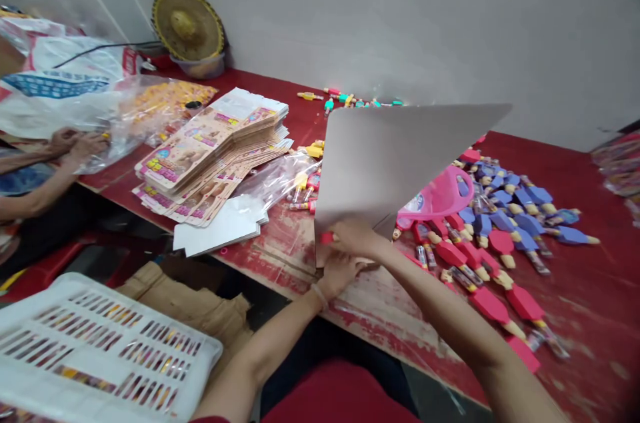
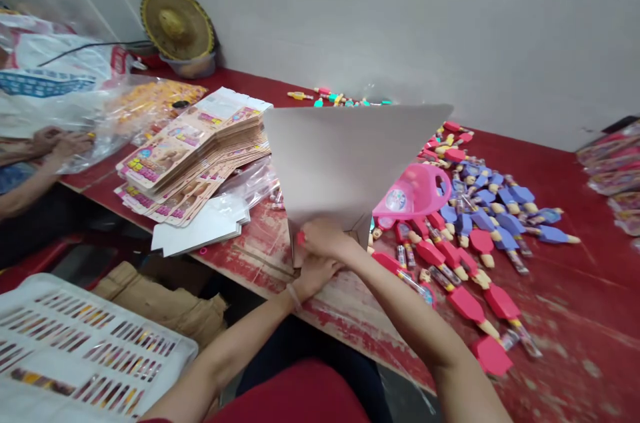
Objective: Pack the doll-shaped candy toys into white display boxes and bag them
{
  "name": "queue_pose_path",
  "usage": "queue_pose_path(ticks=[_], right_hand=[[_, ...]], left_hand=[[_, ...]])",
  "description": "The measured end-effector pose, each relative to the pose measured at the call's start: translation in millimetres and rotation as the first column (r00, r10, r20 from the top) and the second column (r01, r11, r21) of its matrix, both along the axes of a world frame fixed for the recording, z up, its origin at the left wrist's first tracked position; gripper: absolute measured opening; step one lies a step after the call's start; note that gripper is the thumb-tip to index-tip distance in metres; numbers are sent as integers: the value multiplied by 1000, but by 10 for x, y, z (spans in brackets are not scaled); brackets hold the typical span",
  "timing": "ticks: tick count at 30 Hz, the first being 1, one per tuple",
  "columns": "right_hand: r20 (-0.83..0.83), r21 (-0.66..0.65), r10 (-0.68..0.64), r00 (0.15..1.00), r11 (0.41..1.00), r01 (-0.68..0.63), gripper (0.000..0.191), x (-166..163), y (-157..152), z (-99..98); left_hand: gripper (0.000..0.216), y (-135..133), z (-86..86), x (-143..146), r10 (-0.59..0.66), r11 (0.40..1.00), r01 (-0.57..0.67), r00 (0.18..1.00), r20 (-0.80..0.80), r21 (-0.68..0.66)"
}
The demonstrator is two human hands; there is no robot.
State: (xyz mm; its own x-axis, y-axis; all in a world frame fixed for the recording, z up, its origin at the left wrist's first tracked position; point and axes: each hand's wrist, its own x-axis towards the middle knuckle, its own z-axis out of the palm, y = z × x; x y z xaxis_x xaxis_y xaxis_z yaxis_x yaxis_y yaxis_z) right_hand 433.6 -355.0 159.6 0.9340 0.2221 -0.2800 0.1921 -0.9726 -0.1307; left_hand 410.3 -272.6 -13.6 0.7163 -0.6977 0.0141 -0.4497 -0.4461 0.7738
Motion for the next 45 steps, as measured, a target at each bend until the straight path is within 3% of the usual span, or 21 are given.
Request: queue_pose_path(ticks=[4, 9, 11, 13, 15, 17, 18, 21, 24, 27, 30, 32, 35, 37, 39, 41, 42, 44, 45], right_hand=[[-19, 55, -55, 998, 997, 56, 14, 301, 107, 105], [13, 213, -192, 981, 959, 185, 17, 191, 174, 0], [9, 368, -287, 958, 891, 264, 41, -9, 28, -42], [34, 532, -393, 919, 786, 316, 60, -301, -267, -90], [93, 657, -524, 847, 671, 343, 58, -663, -678, -161], [138, 713, -685, 715, 570, 409, 50, -1051, -1121, -262], [143, 715, -752, 643, 528, 459, 49, -1239, -1323, -322], [100, 640, -853, 512, 449, 623, 46, -1721, -1738, -535], [62, 510, -846, 529, 483, 712, 36, -2014, -1853, -771], [103, 310, -797, 595, 595, 742, 33, -2088, -1794, -983], [178, 29, -714, 678, 692, 721, 38, -1959, -1641, -1150], [236, -115, -658, 715, 712, 693, 53, -1794, -1500, -1242], [268, -213, -573, 774, 749, 628, 73, -1550, -1321, -1319], [244, -219, -561, 791, 763, 608, 60, -1472, -1294, -1281], [276, -98, -614, 739, 747, 658, 46, -1484, -1337, -1144], [328, 223, -698, 637, 712, 666, 45, -1538, -1367, -929], [310, 424, -738, 599, 671, 608, 47, -1553, -1345, -811], [194, 749, -776, 600, 513, 420, 49, -1509, -1196, -607], [123, 839, -762, 636, 422, 343, 49, -1438, -1075, -541]], left_hand=[[43, -15, 126, 36, -36, 998, 37, 999, 35, -41], [24, 77, 273, -67, -30, 992, 35, 999, 43, -118], [28, 243, 380, -122, 15, 985, -7, 999, 46, -170], [34, 450, 533, -97, 209, 947, -192, 977, 40, -256], [34, 617, 719, 59, 469, 804, -429, 883, -7, -412], [48, 678, 898, 328, 587, 640, -534, 804, -97, -553], [58, 664, 970, 479, 569, 606, -532, 810, -145, -591], [60, 519, 1078, 839, 328, 670, -449, 894, -306, -592], [33, 400, 1052, 949, 173, 709, -428, 876, -449, -561], [23, 394, 993, 913, 199, 677, -498, 833, -516, -542], [19, 404, 969, 855, 190, 658, -521, 814, -550, -544], [17, 383, 961, 815, 191, 642, -530, 810, -555, -553], [14, 341, 931, 742, 261, 627, -538, 826, -499, -563], [16, 332, 897, 701, 308, 626, -531, 841, -445, -571], [19, 337, 863, 691, 309, 613, -540, 835, -455, -576], [23, 345, 841, 717, 259, 600, -542, 827, -499, -589], [24, 348, 836, 741, 229, 600, -535, 827, -513, -595], [21, 346, 838, 796, 207, 609, -523, 830, -518, -596], [19, 343, 842, 822, 213, 615, -525, 829, -517, -588]])
